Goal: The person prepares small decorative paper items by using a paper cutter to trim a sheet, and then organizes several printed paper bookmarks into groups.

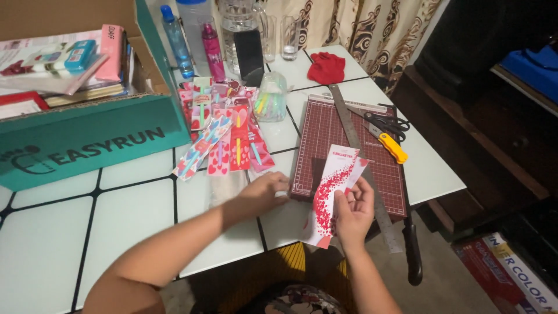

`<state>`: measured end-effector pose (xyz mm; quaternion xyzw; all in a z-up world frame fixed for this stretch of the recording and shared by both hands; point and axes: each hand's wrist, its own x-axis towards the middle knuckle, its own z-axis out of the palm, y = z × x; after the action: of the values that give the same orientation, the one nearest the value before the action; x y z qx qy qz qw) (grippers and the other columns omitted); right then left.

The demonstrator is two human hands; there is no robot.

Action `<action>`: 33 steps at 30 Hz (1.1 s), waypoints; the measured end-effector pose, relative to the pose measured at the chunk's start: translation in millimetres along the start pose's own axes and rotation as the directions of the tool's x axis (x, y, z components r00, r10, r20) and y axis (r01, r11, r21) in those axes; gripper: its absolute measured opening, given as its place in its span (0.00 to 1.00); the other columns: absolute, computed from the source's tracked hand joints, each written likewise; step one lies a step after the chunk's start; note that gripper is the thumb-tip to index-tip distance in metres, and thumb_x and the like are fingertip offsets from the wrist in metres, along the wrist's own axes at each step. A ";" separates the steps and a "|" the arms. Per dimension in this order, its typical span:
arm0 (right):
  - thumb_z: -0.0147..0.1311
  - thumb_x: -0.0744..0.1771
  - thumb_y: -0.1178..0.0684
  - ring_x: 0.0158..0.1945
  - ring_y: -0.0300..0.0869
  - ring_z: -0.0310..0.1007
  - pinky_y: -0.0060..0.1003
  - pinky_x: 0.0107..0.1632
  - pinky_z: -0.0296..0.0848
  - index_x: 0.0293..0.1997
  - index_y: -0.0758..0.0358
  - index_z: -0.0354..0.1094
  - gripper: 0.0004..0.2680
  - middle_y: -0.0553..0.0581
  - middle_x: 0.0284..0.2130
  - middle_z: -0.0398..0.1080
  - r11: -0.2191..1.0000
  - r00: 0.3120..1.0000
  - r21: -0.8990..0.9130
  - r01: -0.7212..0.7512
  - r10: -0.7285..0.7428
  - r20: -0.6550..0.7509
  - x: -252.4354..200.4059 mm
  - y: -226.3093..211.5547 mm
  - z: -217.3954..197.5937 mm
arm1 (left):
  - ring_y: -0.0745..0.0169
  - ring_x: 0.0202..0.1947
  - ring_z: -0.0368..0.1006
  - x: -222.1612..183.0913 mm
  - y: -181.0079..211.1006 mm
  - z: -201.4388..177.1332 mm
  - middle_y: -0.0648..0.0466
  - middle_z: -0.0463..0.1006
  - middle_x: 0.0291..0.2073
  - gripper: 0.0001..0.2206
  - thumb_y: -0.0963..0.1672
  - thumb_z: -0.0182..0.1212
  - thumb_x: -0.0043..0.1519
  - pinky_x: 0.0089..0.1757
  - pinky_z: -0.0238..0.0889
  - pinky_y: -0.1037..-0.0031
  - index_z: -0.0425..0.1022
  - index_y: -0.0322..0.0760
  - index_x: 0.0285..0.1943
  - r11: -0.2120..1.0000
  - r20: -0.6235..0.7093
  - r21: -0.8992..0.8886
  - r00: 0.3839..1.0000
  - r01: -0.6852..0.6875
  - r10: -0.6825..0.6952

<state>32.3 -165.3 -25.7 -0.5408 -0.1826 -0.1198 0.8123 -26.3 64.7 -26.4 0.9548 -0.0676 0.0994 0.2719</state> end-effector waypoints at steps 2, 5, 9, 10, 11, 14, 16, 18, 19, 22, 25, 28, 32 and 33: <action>0.54 0.65 0.70 0.49 0.45 0.78 0.36 0.50 0.77 0.66 0.67 0.58 0.21 0.60 0.44 0.71 1.000 1.000 -0.019 -0.011 0.012 0.026 -2.5 -2.6 7.6 | 0.58 0.45 0.72 12.1 -59.9 55.9 0.58 0.75 0.41 0.13 0.48 0.69 0.58 0.48 0.66 0.72 0.73 0.43 0.46 0.960 -0.116 0.240 0.978 -0.142 0.173; 0.55 0.64 0.71 0.49 0.48 0.77 0.38 0.50 0.78 0.66 0.67 0.59 0.22 0.64 0.48 0.71 0.994 0.996 -0.098 -0.042 0.050 0.077 0.5 -0.3 17.5 | 0.61 0.34 0.68 12.1 -76.3 78.1 0.59 0.70 0.33 0.07 0.46 0.63 0.60 0.43 0.62 0.74 0.69 0.44 0.36 0.746 -0.208 0.623 0.868 -0.237 0.450; 0.54 0.64 0.72 0.44 0.48 0.76 0.36 0.47 0.78 0.66 0.65 0.58 0.23 0.63 0.44 0.71 0.982 0.989 -0.174 -0.071 0.092 0.112 24.8 -28.5 53.8 | 0.50 0.39 0.69 25.2 -66.2 12.6 0.54 0.73 0.35 0.15 0.51 0.49 0.68 0.46 0.64 0.63 0.75 0.42 0.36 0.661 -0.277 -0.337 0.741 -0.671 0.611; 0.54 0.64 0.72 0.44 0.48 0.76 0.36 0.47 0.78 0.66 0.65 0.58 0.23 0.63 0.44 0.71 0.983 0.991 -0.171 -0.068 0.087 0.105 35.0 -7.6 60.9 | 0.50 0.39 0.69 29.6 -37.0 -23.6 0.54 0.73 0.35 0.15 0.51 0.49 0.68 0.46 0.64 0.63 0.75 0.42 0.36 0.657 -0.273 -0.336 0.737 -0.675 0.618; 0.56 0.63 0.70 0.46 0.42 0.72 0.31 0.49 0.76 0.65 0.63 0.57 0.23 0.59 0.46 0.69 0.984 0.996 -0.172 -0.043 0.056 0.071 47.5 13.0 67.5 | 0.51 0.43 0.75 36.1 -7.6 -59.4 0.53 0.79 0.37 0.09 0.47 0.58 0.61 0.47 0.68 0.62 0.74 0.44 0.48 0.959 -0.098 -0.141 0.968 -0.244 0.231; 0.60 0.63 0.65 0.48 0.49 0.73 0.38 0.49 0.76 0.63 0.61 0.56 0.23 0.62 0.50 0.68 0.946 0.993 -0.325 -0.008 0.046 0.110 76.6 41.8 86.5 | 0.48 0.52 0.79 83.1 -25.1 -114.8 0.49 0.83 0.45 0.21 0.45 0.66 0.56 0.51 0.70 0.58 0.74 0.45 0.61 0.949 -0.180 0.065 0.939 0.309 -0.293; 0.63 0.63 0.62 0.49 0.60 0.76 0.48 0.48 0.78 0.62 0.60 0.56 0.22 0.69 0.52 0.69 0.884 0.982 -0.467 0.031 0.061 0.180 87.6 41.9 96.8 | 0.45 0.55 0.77 128.5 -64.9 -137.2 0.47 0.81 0.51 0.21 0.48 0.65 0.59 0.53 0.69 0.57 0.75 0.44 0.62 0.939 -0.325 -0.008 0.887 0.344 -0.328; 0.66 0.62 0.55 0.59 0.72 0.68 0.60 0.57 0.75 0.64 0.66 0.55 0.26 0.75 0.58 0.60 0.855 0.915 -0.501 0.135 0.087 0.394 79.1 38.5 100.6 | 0.43 0.60 0.73 166.7 -99.9 -152.8 0.46 0.78 0.56 0.26 0.49 0.66 0.60 0.57 0.65 0.54 0.68 0.42 0.67 0.910 -0.450 -0.160 0.792 0.383 -0.413; 0.66 0.62 0.55 0.59 0.72 0.68 0.60 0.57 0.75 0.64 0.66 0.55 0.26 0.75 0.58 0.60 0.850 0.917 -0.505 0.148 0.074 0.393 75.7 36.7 95.9 | 0.43 0.60 0.73 188.6 -119.8 -153.0 0.46 0.78 0.56 0.26 0.49 0.66 0.60 0.57 0.65 0.54 0.68 0.42 0.67 0.915 -0.455 -0.165 0.794 0.368 -0.402; 0.64 0.63 0.52 0.67 0.73 0.58 0.65 0.64 0.64 0.68 0.64 0.57 0.26 0.77 0.67 0.53 0.803 0.908 -0.523 0.287 -0.054 0.416 74.4 46.3 84.0 | 0.34 0.66 0.62 256.1 -162.4 -154.6 0.37 0.65 0.65 0.39 0.50 0.71 0.57 0.62 0.57 0.47 0.52 0.34 0.73 0.874 -0.545 -0.142 0.700 0.465 -0.461; 0.66 0.63 0.50 0.69 0.52 0.62 0.47 0.70 0.57 0.60 0.57 0.66 0.20 0.62 0.64 0.64 0.798 0.890 -0.496 0.343 -0.106 0.444 78.5 58.2 75.1 | 0.28 0.69 0.53 315.0 -183.9 -140.6 0.30 0.56 0.70 0.56 0.53 0.79 0.51 0.64 0.48 0.50 0.38 0.29 0.78 0.778 -0.626 -0.171 0.543 0.605 -0.560; 0.59 0.62 0.58 0.63 0.52 0.68 0.46 0.66 0.63 0.53 0.58 0.71 0.14 0.63 0.57 0.70 0.862 0.884 -0.384 0.330 -0.139 0.447 77.8 40.0 82.8 | 0.42 0.60 0.67 370.3 -219.8 -123.7 0.35 0.64 0.64 0.70 0.64 0.82 0.39 0.55 0.63 0.57 0.31 0.34 0.80 0.595 -0.772 -0.101 0.314 0.797 -0.552; 0.56 0.66 0.48 0.57 0.53 0.70 0.45 0.60 0.67 0.52 0.62 0.69 0.13 0.64 0.52 0.70 0.874 0.848 -0.307 0.376 -0.192 0.493 81.7 37.8 83.9 | 0.49 0.60 0.67 395.2 -231.3 -117.8 0.41 0.61 0.67 0.74 0.66 0.80 0.33 0.51 0.66 0.57 0.27 0.38 0.80 0.373 -0.834 -0.107 0.121 0.921 -0.538; 0.55 0.66 0.46 0.54 0.51 0.71 0.44 0.57 0.68 0.51 0.64 0.69 0.14 0.63 0.51 0.70 0.868 0.842 -0.328 0.373 -0.168 0.513 80.9 35.0 83.9 | 0.50 0.60 0.66 393.3 -234.2 -117.8 0.44 0.58 0.70 0.71 0.62 0.82 0.39 0.51 0.65 0.57 0.26 0.41 0.80 0.353 -0.828 -0.125 0.098 0.927 -0.552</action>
<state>105.2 -74.1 8.9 -0.6812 -0.4196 -0.1376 0.5839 380.4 295.4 42.3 0.7289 0.5884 0.3447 0.0599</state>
